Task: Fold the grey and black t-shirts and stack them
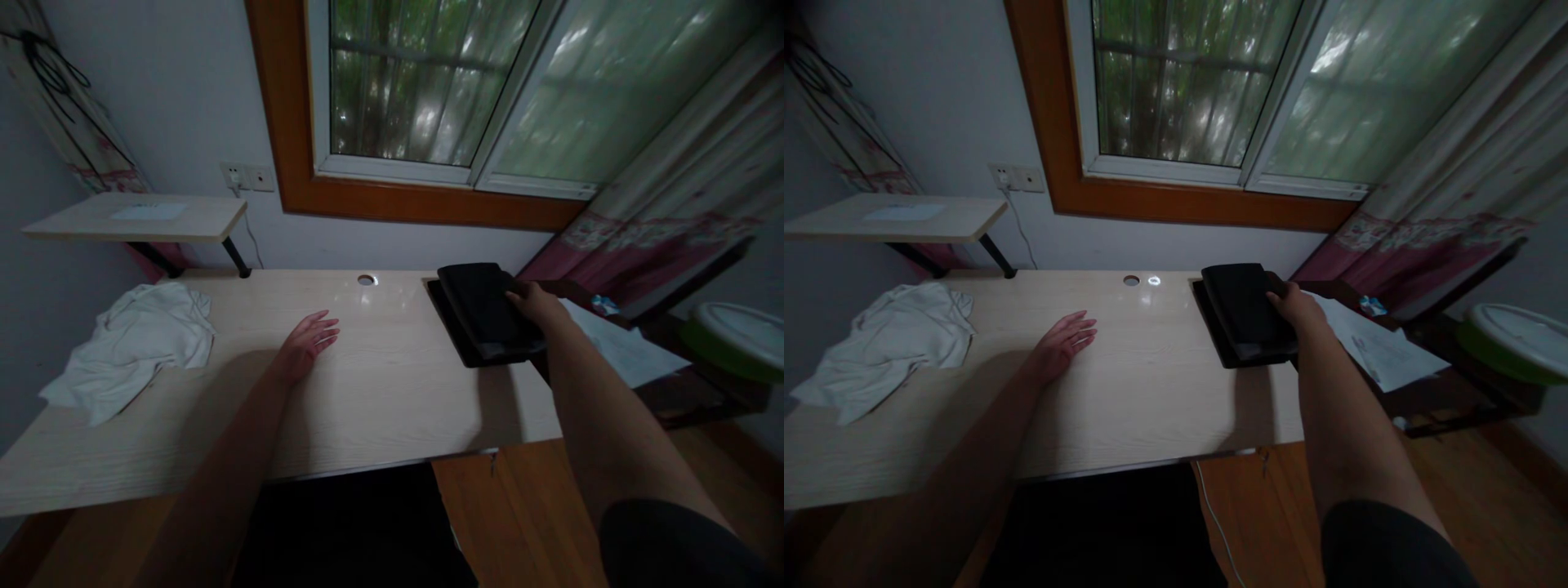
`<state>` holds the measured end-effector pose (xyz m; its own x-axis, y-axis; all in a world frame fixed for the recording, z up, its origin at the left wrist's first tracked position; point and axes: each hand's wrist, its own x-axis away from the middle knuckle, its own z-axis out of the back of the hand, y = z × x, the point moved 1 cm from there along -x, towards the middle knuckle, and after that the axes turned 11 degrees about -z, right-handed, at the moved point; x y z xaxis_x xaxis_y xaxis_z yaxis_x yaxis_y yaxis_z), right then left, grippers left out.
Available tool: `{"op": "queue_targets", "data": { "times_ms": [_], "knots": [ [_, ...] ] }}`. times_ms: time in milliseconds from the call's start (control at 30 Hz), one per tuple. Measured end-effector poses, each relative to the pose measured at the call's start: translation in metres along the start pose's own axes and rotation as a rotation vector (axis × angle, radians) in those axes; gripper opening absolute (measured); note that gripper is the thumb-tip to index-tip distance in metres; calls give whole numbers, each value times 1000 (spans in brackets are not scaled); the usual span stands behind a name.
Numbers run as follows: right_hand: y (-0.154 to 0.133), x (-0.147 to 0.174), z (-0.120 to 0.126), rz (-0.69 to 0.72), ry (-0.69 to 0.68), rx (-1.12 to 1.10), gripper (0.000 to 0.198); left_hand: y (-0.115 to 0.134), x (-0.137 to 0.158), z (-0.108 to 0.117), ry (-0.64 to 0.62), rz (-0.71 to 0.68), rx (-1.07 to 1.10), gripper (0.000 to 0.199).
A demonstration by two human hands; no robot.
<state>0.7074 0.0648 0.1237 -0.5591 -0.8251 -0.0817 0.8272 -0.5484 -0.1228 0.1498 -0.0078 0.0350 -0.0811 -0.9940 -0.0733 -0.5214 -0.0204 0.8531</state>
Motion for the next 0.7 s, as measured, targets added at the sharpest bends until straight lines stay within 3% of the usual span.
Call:
{"op": "queue_targets", "data": {
  "times_ms": [100, 200, 267, 367, 500, 700],
  "knots": [
    [-4, 12, 4, -141, -48, 21, 70, -2, -1, 1, 1, -7, -4, 49],
    [-15, 26, 11, -145, 46, 69, 69, -5, -2, 2, -2, -15, -13, 49],
    [-27, 36, 13, -65, 198, 78, 63, -5, -2, 2, -1, -15, -19, 49],
    [-53, 48, 8, 184, 372, 46, 56, -5, -3, 2, -1, -14, -30, 49],
    [-88, 51, -18, 552, 237, 9, 57, -6, -3, 3, -7, -18, -27, 49],
    [-109, 42, -53, 485, 25, 34, 70, -6, -3, 3, -3, 4, -25, 48]
  ]
}}
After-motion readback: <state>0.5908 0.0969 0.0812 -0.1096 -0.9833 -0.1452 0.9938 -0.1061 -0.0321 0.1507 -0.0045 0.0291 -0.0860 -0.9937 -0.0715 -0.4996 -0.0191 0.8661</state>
